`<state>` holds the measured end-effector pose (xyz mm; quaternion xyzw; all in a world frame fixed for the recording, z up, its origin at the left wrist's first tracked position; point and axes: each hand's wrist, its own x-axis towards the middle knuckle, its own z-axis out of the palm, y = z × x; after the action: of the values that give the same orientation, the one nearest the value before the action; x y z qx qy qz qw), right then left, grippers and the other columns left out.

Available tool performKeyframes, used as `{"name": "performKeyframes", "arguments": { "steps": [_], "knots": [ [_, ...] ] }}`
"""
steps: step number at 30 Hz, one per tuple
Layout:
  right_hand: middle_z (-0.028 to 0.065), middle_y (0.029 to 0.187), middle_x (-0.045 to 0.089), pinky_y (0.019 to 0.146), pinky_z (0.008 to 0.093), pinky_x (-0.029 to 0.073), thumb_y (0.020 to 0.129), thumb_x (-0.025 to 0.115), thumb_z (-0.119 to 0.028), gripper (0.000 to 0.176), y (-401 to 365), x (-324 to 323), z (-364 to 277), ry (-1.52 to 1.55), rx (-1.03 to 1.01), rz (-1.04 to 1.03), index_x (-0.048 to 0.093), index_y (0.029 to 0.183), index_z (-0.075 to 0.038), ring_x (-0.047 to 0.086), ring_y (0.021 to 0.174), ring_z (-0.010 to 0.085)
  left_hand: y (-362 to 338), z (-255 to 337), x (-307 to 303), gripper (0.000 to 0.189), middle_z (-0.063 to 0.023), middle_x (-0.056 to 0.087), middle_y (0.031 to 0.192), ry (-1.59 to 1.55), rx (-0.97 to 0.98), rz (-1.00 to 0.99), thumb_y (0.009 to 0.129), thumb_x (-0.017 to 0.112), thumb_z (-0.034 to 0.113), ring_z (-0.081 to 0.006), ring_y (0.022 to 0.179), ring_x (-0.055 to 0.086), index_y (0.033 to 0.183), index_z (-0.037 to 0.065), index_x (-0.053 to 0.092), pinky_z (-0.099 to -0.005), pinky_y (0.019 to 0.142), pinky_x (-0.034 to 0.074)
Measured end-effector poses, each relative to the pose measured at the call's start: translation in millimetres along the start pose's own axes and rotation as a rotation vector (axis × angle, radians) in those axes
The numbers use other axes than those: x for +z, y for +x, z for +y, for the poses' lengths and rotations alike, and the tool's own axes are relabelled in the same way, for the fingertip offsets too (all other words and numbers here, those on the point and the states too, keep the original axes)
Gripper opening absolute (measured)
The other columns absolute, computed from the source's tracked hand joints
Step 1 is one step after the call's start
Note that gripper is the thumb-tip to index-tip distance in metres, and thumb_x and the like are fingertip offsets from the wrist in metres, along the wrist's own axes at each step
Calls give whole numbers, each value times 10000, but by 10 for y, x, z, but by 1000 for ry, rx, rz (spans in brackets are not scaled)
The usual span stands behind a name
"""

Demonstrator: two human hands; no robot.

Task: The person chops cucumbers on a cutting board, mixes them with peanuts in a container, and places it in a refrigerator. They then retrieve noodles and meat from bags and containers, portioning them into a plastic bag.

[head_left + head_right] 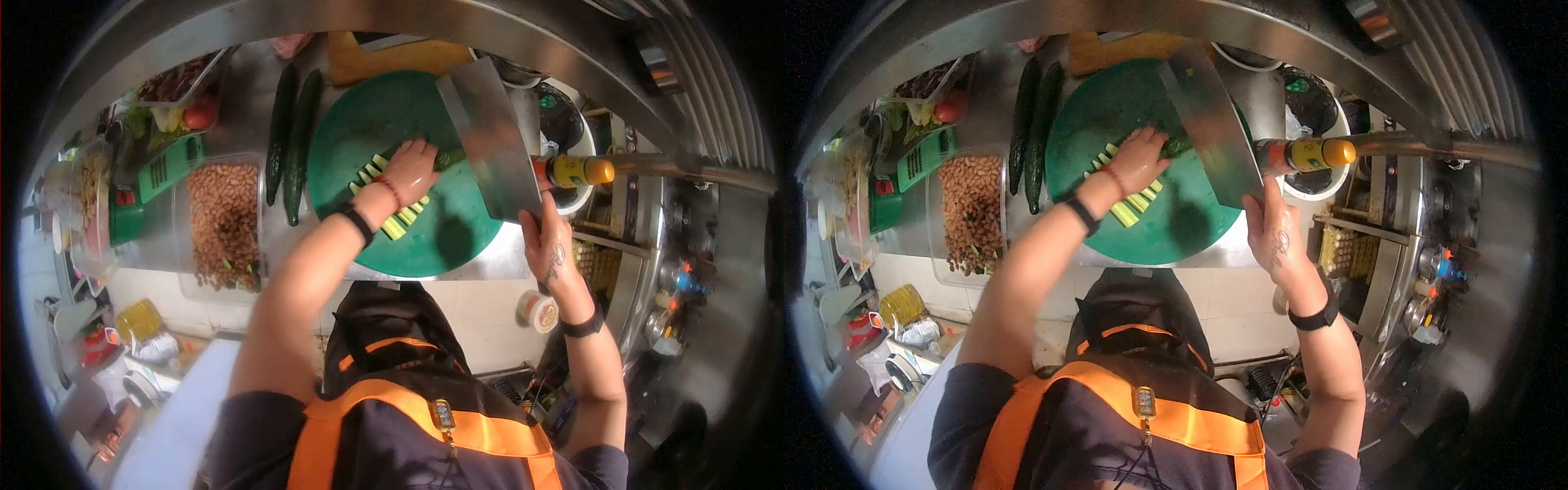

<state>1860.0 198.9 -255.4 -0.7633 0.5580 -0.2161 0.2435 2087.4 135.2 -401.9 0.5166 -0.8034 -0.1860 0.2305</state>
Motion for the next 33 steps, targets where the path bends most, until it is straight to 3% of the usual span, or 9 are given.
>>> {"name": "performKeyframes", "arguments": {
  "steps": [3,6,9,12,13,15,23,27,33],
  "knots": [
    [253,751,617,560,383,481,870,517,-16,247,-119,-136,60,21,128,-58,404,1085,29,624,704,412,-549,9,-605,328,-136,543,1067,-278,312,-231,797,614,187,-312,1053,498,1090,49,562,-392,915,407],
    [247,739,617,548,380,480,870,526,-24,255,-218,-14,161,61,76,-85,402,1085,34,634,683,389,-1092,-123,-623,329,-102,549,1076,-173,327,-388,770,604,130,-287,1057,502,1093,72,582,-381,921,406],
    [240,726,612,552,414,483,859,532,-25,246,-278,254,117,86,55,-170,395,1059,15,615,672,409,-1161,-179,-531,332,-75,551,1061,209,321,6,712,557,56,-248,1057,507,1036,88,620,-366,895,438],
    [240,694,596,532,455,469,850,532,-37,218,-311,481,-137,102,10,-196,394,1018,-15,582,649,433,-1253,-284,-456,290,-79,560,1043,130,280,108,720,567,50,-248,1036,524,1005,67,619,-353,856,467],
    [229,662,586,518,463,461,850,535,-54,210,-341,532,-190,-2,39,-298,397,1006,-25,577,628,431,-1332,-333,-438,256,-74,582,1054,147,261,133,740,533,88,-236,1057,531,982,57,611,-322,849,481],
    [191,573,553,480,482,439,853,535,-110,189,-423,630,-256,-148,7,-399,407,979,-51,563,565,420,-1499,-397,-400,243,-76,585,1054,130,267,134,739,534,85,-239,1057,535,967,52,612,-323,843,485],
    [188,572,562,487,475,461,871,490,-112,168,-548,826,-575,-313,-82,-543,402,994,-39,589,573,392,-1763,-491,-516,200,-83,591,998,96,261,216,740,531,75,-244,1005,550,919,33,609,-318,810,494],
    [207,593,566,500,480,460,870,487,-108,158,-554,1482,-380,-357,-105,-517,391,970,-31,587,591,399,-1914,-506,-549,201,-100,590,969,57,263,235,695,605,12,-268,927,570,895,26,621,-339,749,504],
    [210,602,565,526,487,462,863,490,-109,172,-493,1106,-794,-273,-92,-545,388,972,-24,580,598,409,-2215,-565,-474,203,-99,582,940,27,193,242,690,606,7,-266,893,573,893,24,615,-333,733,498]
  ]
}}
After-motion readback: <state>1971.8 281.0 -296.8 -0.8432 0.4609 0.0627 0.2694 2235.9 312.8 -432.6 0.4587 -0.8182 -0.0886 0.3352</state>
